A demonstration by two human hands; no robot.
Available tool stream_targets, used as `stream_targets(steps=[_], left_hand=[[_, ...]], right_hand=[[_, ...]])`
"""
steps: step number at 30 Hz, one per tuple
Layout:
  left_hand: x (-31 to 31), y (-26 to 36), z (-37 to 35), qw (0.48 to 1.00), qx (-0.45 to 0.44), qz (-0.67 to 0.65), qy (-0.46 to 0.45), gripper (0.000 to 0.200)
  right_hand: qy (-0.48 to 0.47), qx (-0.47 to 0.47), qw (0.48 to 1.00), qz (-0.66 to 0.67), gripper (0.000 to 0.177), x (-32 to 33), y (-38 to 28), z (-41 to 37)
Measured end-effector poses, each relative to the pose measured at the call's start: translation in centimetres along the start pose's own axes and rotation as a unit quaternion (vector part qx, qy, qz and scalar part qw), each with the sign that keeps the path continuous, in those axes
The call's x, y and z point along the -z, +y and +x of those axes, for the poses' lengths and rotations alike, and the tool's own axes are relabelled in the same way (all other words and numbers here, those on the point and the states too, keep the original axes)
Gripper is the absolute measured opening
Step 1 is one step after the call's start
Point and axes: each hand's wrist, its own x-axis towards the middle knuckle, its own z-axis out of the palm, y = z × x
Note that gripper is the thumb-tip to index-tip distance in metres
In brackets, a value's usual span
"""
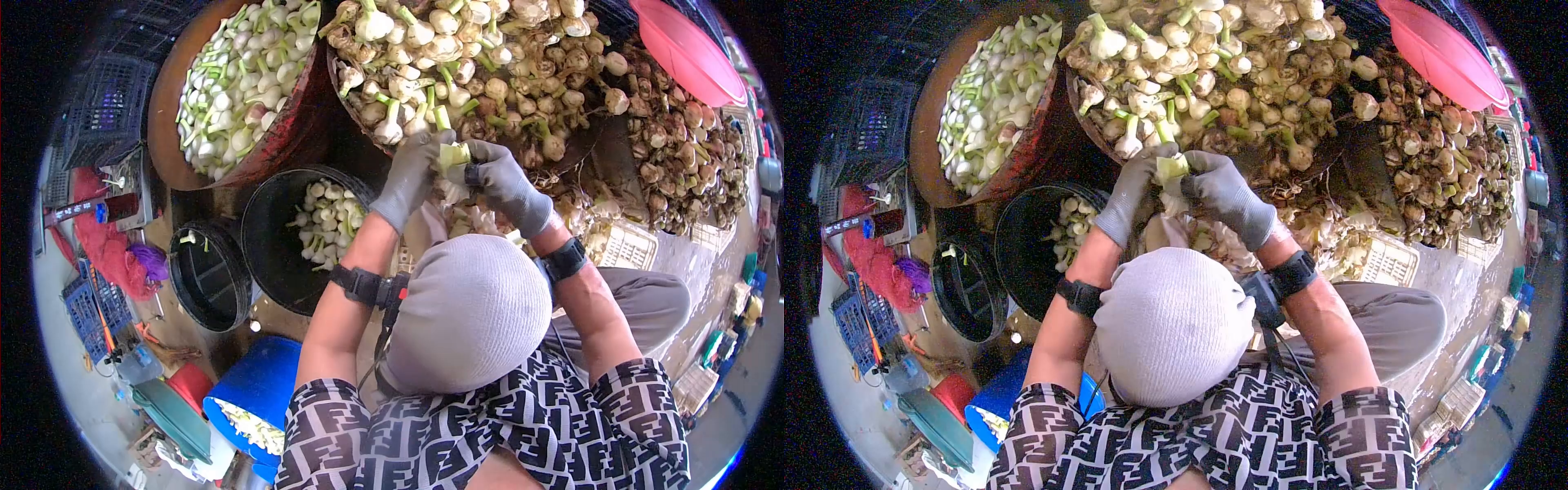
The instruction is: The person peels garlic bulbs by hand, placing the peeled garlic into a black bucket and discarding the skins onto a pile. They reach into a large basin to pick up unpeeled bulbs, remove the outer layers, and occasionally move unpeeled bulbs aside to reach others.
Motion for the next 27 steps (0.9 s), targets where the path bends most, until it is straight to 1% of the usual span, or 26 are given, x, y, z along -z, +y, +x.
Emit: stream_targets(steps=[1, 3, 4, 5, 6, 7, 8, 10, 11, 12, 14, 15, 16, 17, 18, 19, 22, 23, 26, 27], left_hand=[[0.4, -0.7, 0.3, 0.997, 0.001, -0.075, -0.012, 0.034], [1.3, -2.0, 1.2, 0.974, 0.004, -0.223, -0.036, 0.033], [1.9, -1.7, 1.3, 0.965, -0.011, -0.249, -0.078, 0.034], [3.1, -1.1, 1.1, 0.954, -0.027, -0.276, -0.118, 0.035], [3.8, -0.8, 0.8, 0.94, -0.044, -0.302, -0.155, 0.036], [3.5, 0.1, 0.2, 0.933, -0.026, -0.334, -0.131, 0.036], [3.4, 0.4, -0.3, 0.948, -0.039, -0.297, -0.105, 0.035], [3.1, 0.9, -0.8, 0.972, -0.062, -0.22, -0.058, 0.034], [2.9, 1.0, -1.1, 0.974, -0.058, -0.212, -0.052, 0.035], [2.7, 0.8, -1.3, 0.989, -0.072, -0.121, -0.035, 0.034], [2.0, 0.4, -1.2, 0.993, -0.103, 0.063, -0.005, 0.035], [1.9, 0.2, -1.1, 0.984, -0.116, 0.132, 0.0, 0.043], [1.3, 0.6, -1.4, 0.958, -0.139, 0.249, 0.015, 0.047], [0.7, 1.0, -1.9, 0.917, -0.161, 0.363, 0.031, 0.051], [0.3, 1.4, -2.1, 0.862, -0.181, 0.471, 0.046, 0.055], [0.7, 0.6, -1.9, 0.819, -0.27, 0.504, 0.054, 0.064], [0.4, 0.7, -1.8, 0.768, -0.302, 0.563, 0.043, 0.065], [0.4, 0.8, -2.0, 0.785, -0.294, 0.545, 0.039, 0.063], [-0.1, 1.0, -2.3, 0.79, -0.264, 0.551, 0.05, 0.061], [0.1, 0.9, -2.2, 0.796, -0.279, 0.535, 0.046, 0.061]], right_hand=[[-0.009, 0.013, 1.0, -0.004, 0.02, 0.4, 0.0, 0.0], [0.013, 0.009, 0.995, 0.103, 0.021, 1.2, -0.4, -0.7], [0.025, 0.007, 0.987, 0.157, 0.022, 1.8, -0.6, -1.1], [0.05, 0.074, 0.981, 0.172, 0.025, 3.8, 0.8, -0.9], [0.068, 0.105, 0.99, 0.061, 0.026, 6.1, 1.8, -1.2], [0.093, 0.133, 0.985, -0.05, 0.026, 8.5, 2.8, -1.5], [0.132, 0.089, 0.987, 0.0, 0.026, 9.7, 3.6, -1.4], [0.109, 0.045, 0.991, 0.068, 0.025, 8.6, 2.6, -1.4], [0.099, 0.023, 0.99, 0.102, 0.025, 8.0, 2.1, -1.6], [0.143, -0.008, 0.989, 0.022, 0.027, 5.9, 1.1, -1.6], [0.112, 0.065, 0.984, -0.126, 0.03, 3.9, 0.5, -0.9], [0.113, 0.018, 0.987, -0.112, 0.04, 2.0, -1.3, -1.1], [0.116, 0.023, 0.978, -0.172, 0.044, 1.6, -1.2, -0.5], [0.117, 0.028, 0.965, -0.231, 0.047, 1.7, -1.0, 0.5], [0.117, 0.034, 0.949, -0.29, 0.051, 1.4, -1.0, 1.2], [0.121, 0.053, 0.954, -0.271, 0.056, 0.8, -1.0, 1.4], [0.118, 0.032, 0.939, -0.321, 0.045, 1.1, -0.5, 2.2], [0.116, 0.04, 0.95, -0.287, 0.034, 1.3, 0.0, 2.3], [0.107, -0.037, 0.975, -0.192, 0.025, 1.1, -0.8, 1.5], [0.111, -0.028, 0.98, -0.163, 0.023, 1.3, -0.4, 1.6]])
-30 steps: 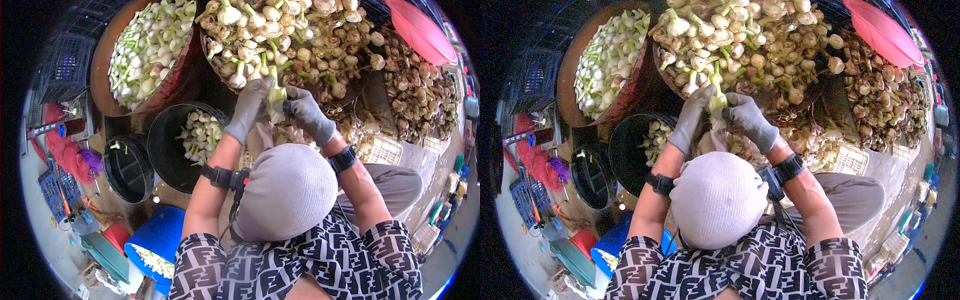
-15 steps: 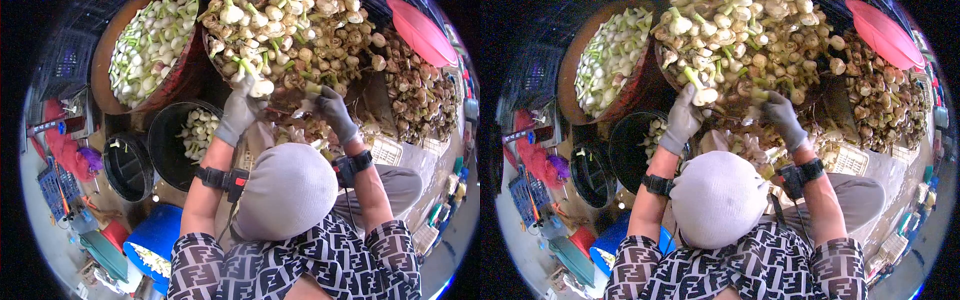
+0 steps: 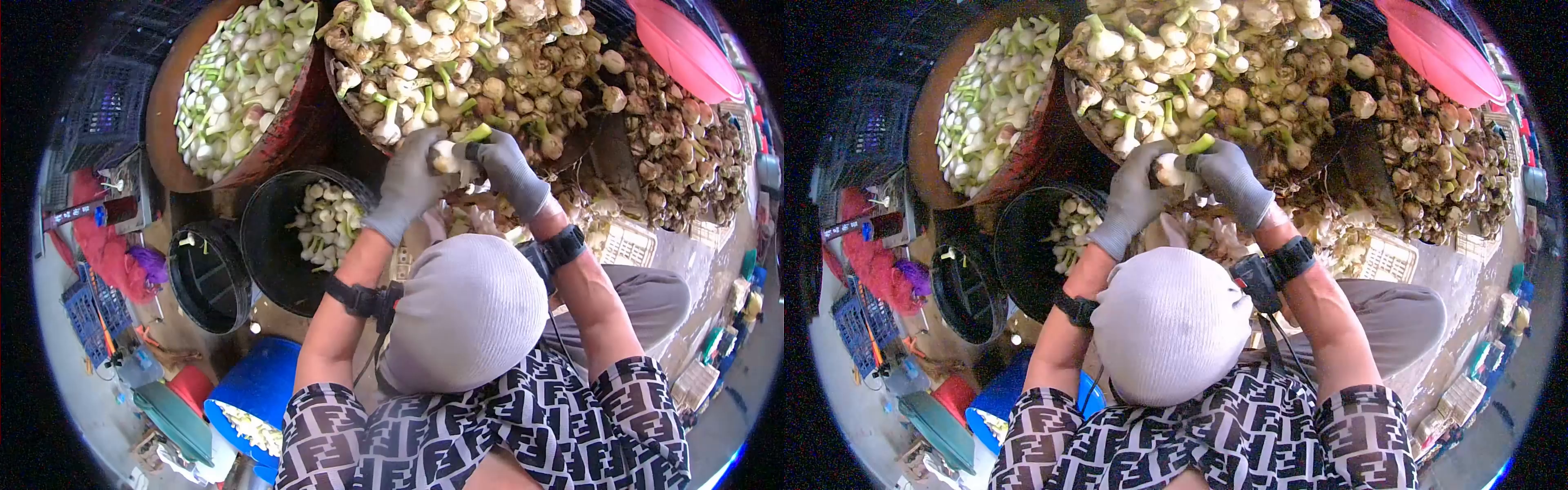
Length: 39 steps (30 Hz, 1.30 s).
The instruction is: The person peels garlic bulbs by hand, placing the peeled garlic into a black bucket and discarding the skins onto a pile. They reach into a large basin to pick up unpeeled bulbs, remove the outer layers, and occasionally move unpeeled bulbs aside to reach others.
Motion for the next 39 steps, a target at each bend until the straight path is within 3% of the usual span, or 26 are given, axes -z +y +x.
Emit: stream_targets(steps=[5, 8, 9, 11, 12, 15, 17, 18, 21, 23, 24, 25, 26, 27, 29, 32, 36, 39], left_hand=[[-0.4, -0.9, -0.2, 0.999, -0.016, -0.044, 0.028, 0.05], [0.9, -0.5, -0.2, 0.959, 0.135, -0.247, -0.018, 0.035], [0.5, -0.9, -0.2, 0.914, 0.171, -0.366, -0.017, 0.035], [-0.8, -1.8, -0.1, 0.777, 0.234, -0.584, -0.013, 0.036], [-0.3, -0.5, 0.2, 0.724, 0.265, -0.636, -0.014, 0.032], [-0.1, 0.2, 0.3, 0.753, 0.197, -0.627, -0.004, 0.03], [-0.7, -0.1, 0.4, 0.912, 0.158, -0.378, 0.009, 0.029], [-0.9, -0.3, 0.5, 0.962, 0.132, -0.238, 0.015, 0.029], [-0.7, -1.1, 0.8, 0.918, 0.171, -0.348, 0.08, 0.032], [-0.5, -2.7, 1.0, 0.867, 0.186, -0.462, 0.033, 0.038], [0.9, -1.2, 0.9, 0.793, 0.247, -0.557, -0.002, 0.04], [1.0, -1.1, 0.9, 0.784, 0.268, -0.559, 0.002, 0.04], [1.0, -1.0, 1.0, 0.775, 0.29, -0.562, 0.007, 0.041], [1.1, -1.0, 1.0, 0.765, 0.311, -0.564, 0.011, 0.041], [1.4, -1.4, 0.9, 0.894, 0.24, -0.376, 0.036, 0.04], [1.4, -2.0, 0.5, 0.964, 0.097, -0.182, 0.167, 0.032], [2.3, 0.4, 0.7, 0.971, 0.146, -0.146, 0.122, 0.029], [0.8, -0.5, 0.9, 0.929, 0.267, -0.247, 0.062, 0.031]], right_hand=[[-0.036, -0.014, 0.985, 0.17, 0.016, 0.4, 1.2, 0.1], [-0.052, 0.0, 0.989, 0.139, 0.016, 0.6, 0.8, -0.6], [-0.03, 0.018, 0.997, 0.064, 0.018, 0.4, 0.8, -0.6], [0.013, 0.053, 0.995, -0.087, 0.023, 0.0, 1.3, -0.6], [0.016, 0.098, 0.986, -0.132, 0.025, 0.1, 1.6, -0.4], [0.044, 0.125, 0.991, -0.019, 0.024, -0.8, 2.1, -0.3], [0.036, 0.09, 0.994, 0.049, 0.025, -1.2, 1.0, -1.2], [0.032, 0.073, 0.993, 0.083, 0.026, -1.5, 0.3, -1.6], [-0.022, 0.052, 0.982, 0.178, 0.026, -0.9, 1.5, -0.9], [-0.093, 0.043, 0.951, 0.293, 0.024, -0.2, 1.8, -1.1], [-0.128, 0.036, 0.928, 0.349, 0.022, 0.0, 1.9, -1.3], [-0.101, 0.172, 0.965, 0.173, 0.021, 0.4, 2.1, -1.3], [-0.068, 0.301, 0.951, -0.013, 0.019, 0.8, 2.3, -1.2], [-0.032, 0.414, 0.888, -0.197, 0.018, 0.7, 1.9, -1.4], [-0.035, 0.269, 0.962, -0.003, 0.017, 0.4, 1.3, -2.3], [-0.02, 0.183, 0.978, 0.097, 0.015, 0.4, 1.4, -2.3], [-0.05, 0.052, 0.972, 0.225, 0.015, 0.2, 1.1, -2.1], [-0.033, 0.195, 0.977, 0.082, 0.015, 0.7, 2.2, -1.7]])
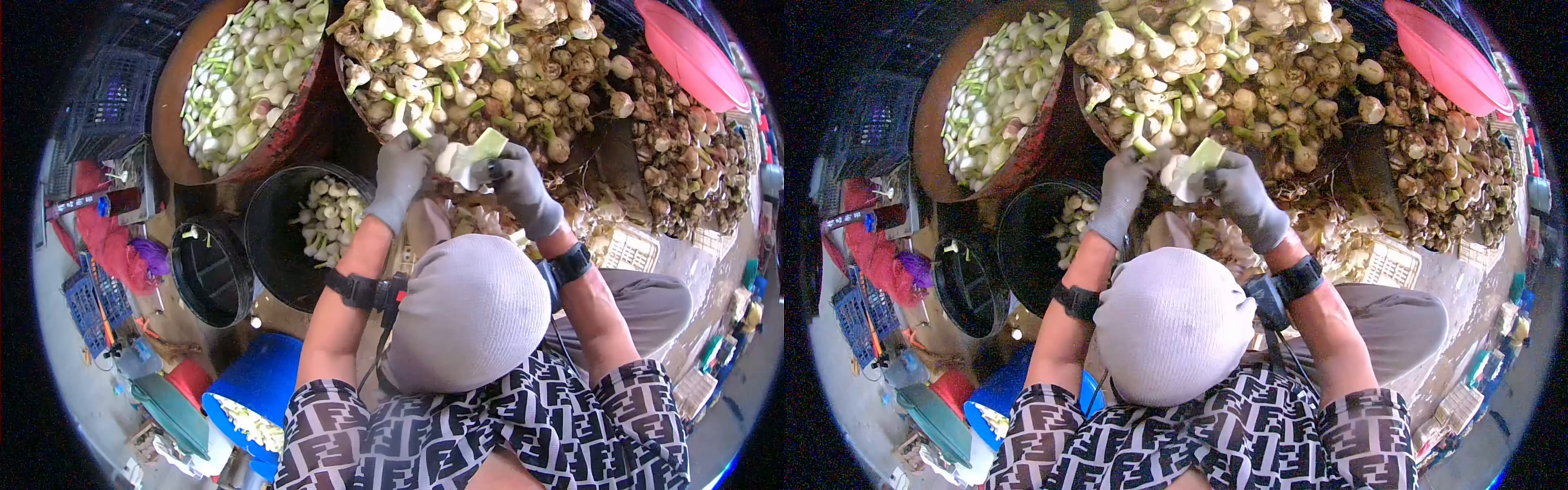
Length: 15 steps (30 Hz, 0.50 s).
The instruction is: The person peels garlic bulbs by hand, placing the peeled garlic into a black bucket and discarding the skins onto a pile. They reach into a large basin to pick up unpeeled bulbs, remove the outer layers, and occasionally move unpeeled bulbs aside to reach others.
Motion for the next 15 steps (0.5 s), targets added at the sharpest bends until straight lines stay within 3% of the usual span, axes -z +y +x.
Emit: stream_targets(steps=[1, 4, 5, 7, 8, 9, 10, 14, 15], left_hand=[[0.3, -0.5, 0.3, 0.995, -0.029, 0.099, 0.015, 0.029], [0.9, -0.9, 0.3, 0.968, -0.053, -0.244, -0.022, 0.021], [1.0, -0.3, 0.0, 0.968, -0.024, -0.249, -0.009, 0.015], [1.5, 0.5, -0.4, 0.982, 0.003, -0.19, -0.023, 0.017], [1.6, 0.7, -0.5, 0.987, 0.017, -0.159, -0.032, 0.018], [1.4, 0.8, -0.5, 0.991, 0.008, -0.128, -0.038, 0.018], [1.2, 0.9, -0.8, 0.994, 0.002, -0.095, -0.045, 0.017], [0.0, 1.1, -1.4, 0.995, -0.082, -0.032, -0.042, 0.017], [-0.2, 0.8, -1.4, 0.994, -0.104, -0.011, -0.021, 0.019]], right_hand=[[0.014, 0.02, 0.999, -0.028, 0.015, 0.7, 0.7, -0.1], [0.08, -0.009, 0.994, 0.079, 0.025, 3.1, -0.5, -1.9], [0.092, -0.013, 0.987, 0.129, 0.031, 3.7, -1.4, -2.7], [-0.003, -0.168, 0.985, 0.035, 0.033, 5.4, -1.6, -3.7], [-0.123, -0.224, 0.925, -0.282, 0.038, 5.7, -1.4, -4.3], [-0.12, -0.085, 0.886, -0.44, 0.036, 4.7, -1.8, -4.9], [-0.112, 0.054, 0.807, -0.577, 0.035, 3.4, -2.3, -5.4], [0.029, 0.002, 0.927, -0.373, 0.039, 1.6, -2.8, -2.3], [0.027, -0.016, 0.974, -0.224, 0.035, 0.6, -2.9, -1.7]])
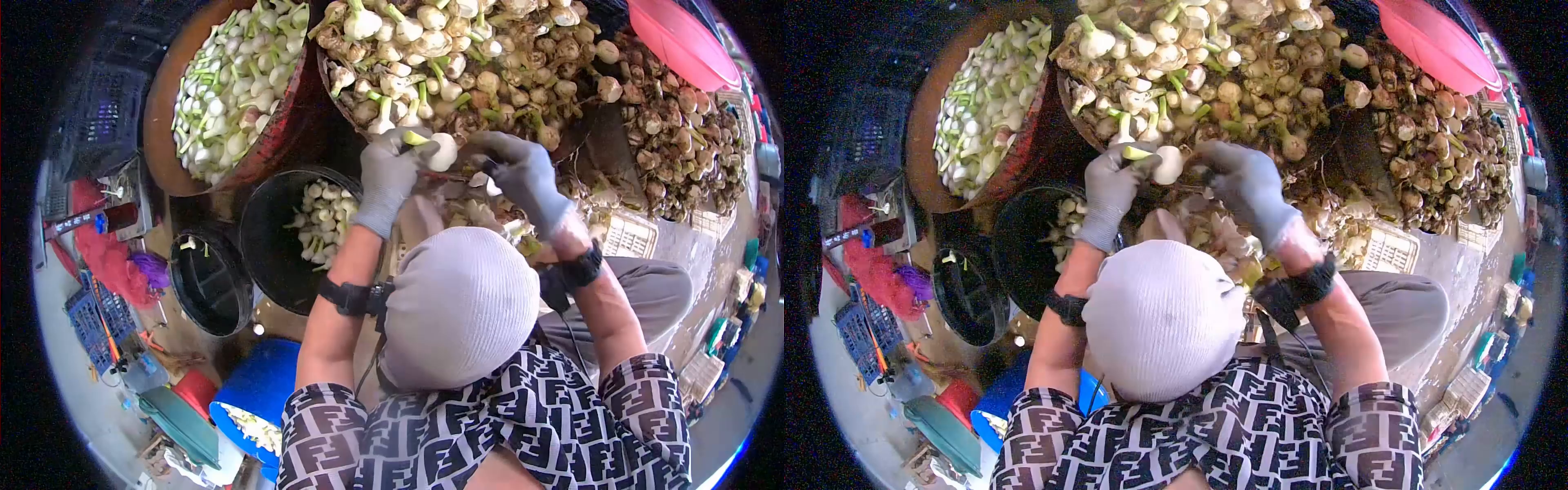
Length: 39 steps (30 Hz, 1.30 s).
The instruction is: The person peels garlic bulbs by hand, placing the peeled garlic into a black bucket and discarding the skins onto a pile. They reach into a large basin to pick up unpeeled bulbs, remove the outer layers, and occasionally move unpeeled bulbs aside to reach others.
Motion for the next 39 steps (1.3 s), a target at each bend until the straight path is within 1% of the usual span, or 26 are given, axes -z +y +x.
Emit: stream_targets(steps=[1, 3, 4, 7, 8, 10, 13, 14, 17, 18, 21, 24, 25, 27, 28, 29, 31, 32, 33, 34, 35, 36, 37, 38, 39], left_hand=[[-0.3, -0.4, 0.1, 1.0, -0.012, 0.019, 0.003, 0.019], [-1.0, -1.0, 0.1, 0.998, -0.035, 0.054, 0.009, 0.02], [-1.1, -0.5, -0.1, 0.993, -0.031, 0.109, 0.02, 0.02], [-1.1, -1.0, 0.3, 0.986, -0.052, 0.153, 0.028, 0.02], [-1.1, -1.0, 0.2, 0.988, -0.036, 0.153, 0.008, 0.019], [-0.9, 1.0, -0.4, 0.988, -0.005, 0.151, -0.032, 0.018], [0.1, 0.6, 0.1, 0.994, 0.018, -0.017, -0.108, 0.017], [0.5, 0.7, 0.0, 0.99, -0.017, -0.041, -0.131, 0.016], [1.7, 0.5, 0.3, 0.955, -0.032, -0.194, -0.224, 0.016], [2.0, 0.8, 0.3, 0.964, -0.034, -0.139, -0.225, 0.019], [2.5, 0.9, 0.1, 0.937, 0.018, -0.244, -0.251, 0.02], [2.9, 0.6, 0.5, 0.918, -0.062, -0.332, -0.208, 0.024], [3.6, 0.3, 0.9, 0.892, -0.033, -0.411, -0.185, 0.024], [5.2, -0.6, 2.3, 0.819, 0.026, -0.557, -0.133, 0.025], [5.2, -0.5, 2.8, 0.838, 0.005, -0.542, -0.058, 0.027], [6.3, -0.9, 3.1, 0.838, 0.02, -0.545, -0.009, 0.028], [9.4, -2.2, 5.6, 0.773, 0.038, -0.632, 0.047, 0.03], [11.9, -2.6, 6.5, 0.719, 0.043, -0.69, -0.072, 0.031], [13.1, -1.9, 6.8, 0.652, 0.046, -0.733, -0.188, 0.032], [13.7, -1.4, 7.2, 0.714, -0.035, -0.698, -0.044, 0.034], [14.1, -1.1, 7.4, 0.707, -0.011, -0.707, -0.032, 0.034], [14.1, -0.4, 7.2, 0.701, 0.01, -0.713, -0.016, 0.033], [13.9, 0.2, 7.0, 0.695, 0.034, -0.718, 0.001, 0.033], [13.4, -0.5, 7.0, 0.71, 0.041, -0.703, 0.002, 0.03], [12.6, -1.3, 6.8, 0.714, 0.033, -0.698, -0.056, 0.03]], right_hand=[[0.017, 0.025, 0.996, -0.078, 0.032, -0.8, 0.1, 0.7], [0.048, 0.073, 0.968, -0.235, 0.027, -2.1, 0.6, 1.9], [0.039, 0.089, 0.957, -0.272, 0.022, -2.2, 0.6, 2.1], [-0.009, 0.04, 0.919, -0.392, 0.02, -2.7, -0.2, 2.6], [-0.008, 0.05, 0.921, -0.387, 0.022, -2.6, 0.0, 2.6], [-0.005, 0.068, 0.923, -0.378, 0.025, -2.0, 0.9, 2.6], [0.009, 0.001, 0.918, -0.397, 0.029, -0.7, 1.5, 2.7], [0.017, -0.014, 0.924, -0.383, 0.032, -0.1, 1.5, 2.5], [0.052, -0.07, 0.911, -0.403, 0.03, 0.9, 3.2, 1.9], [0.036, -0.088, 0.931, -0.352, 0.028, 1.3, 2.9, 1.4], [0.04, -0.104, 0.927, -0.359, 0.025, 1.4, 2.8, -0.4], [-0.01, -0.144, 0.924, -0.354, 0.024, 1.7, 4.9, -2.2], [-0.056, -0.161, 0.92, -0.352, 0.024, 2.0, 5.1, -2.9], [-0.149, -0.194, 0.906, -0.346, 0.023, 2.2, 5.1, -4.1], [-0.172, -0.189, 0.902, -0.347, 0.023, 2.2, 5.0, -4.3], [-0.156, -0.186, 0.922, -0.3, 0.023, 2.4, 4.7, -4.3], [-0.124, -0.177, 0.955, -0.205, 0.023, 3.1, 3.6, -3.5], [-0.078, -0.148, 0.956, -0.24, 0.023, 3.2, 5.1, -2.5], [-0.041, -0.142, 0.962, -0.228, 0.023, 3.5, 5.3, -1.7], [-0.006, -0.13, 0.968, -0.215, 0.023, 3.6, 5.3, -0.6], [0.025, -0.111, 0.974, -0.196, 0.024, 3.3, 5.1, 0.9], [-0.018, -0.153, 0.977, -0.149, 0.022, 3.4, 3.8, 2.1], [0.019, -0.114, 0.985, -0.128, 0.023, 2.6, 4.8, 3.3], [-0.002, -0.119, 0.992, -0.034, 0.024, 1.7, 3.8, 4.4], [-0.02, -0.129, 0.99, 0.056, 0.026, 1.2, 2.5, 5.0]])
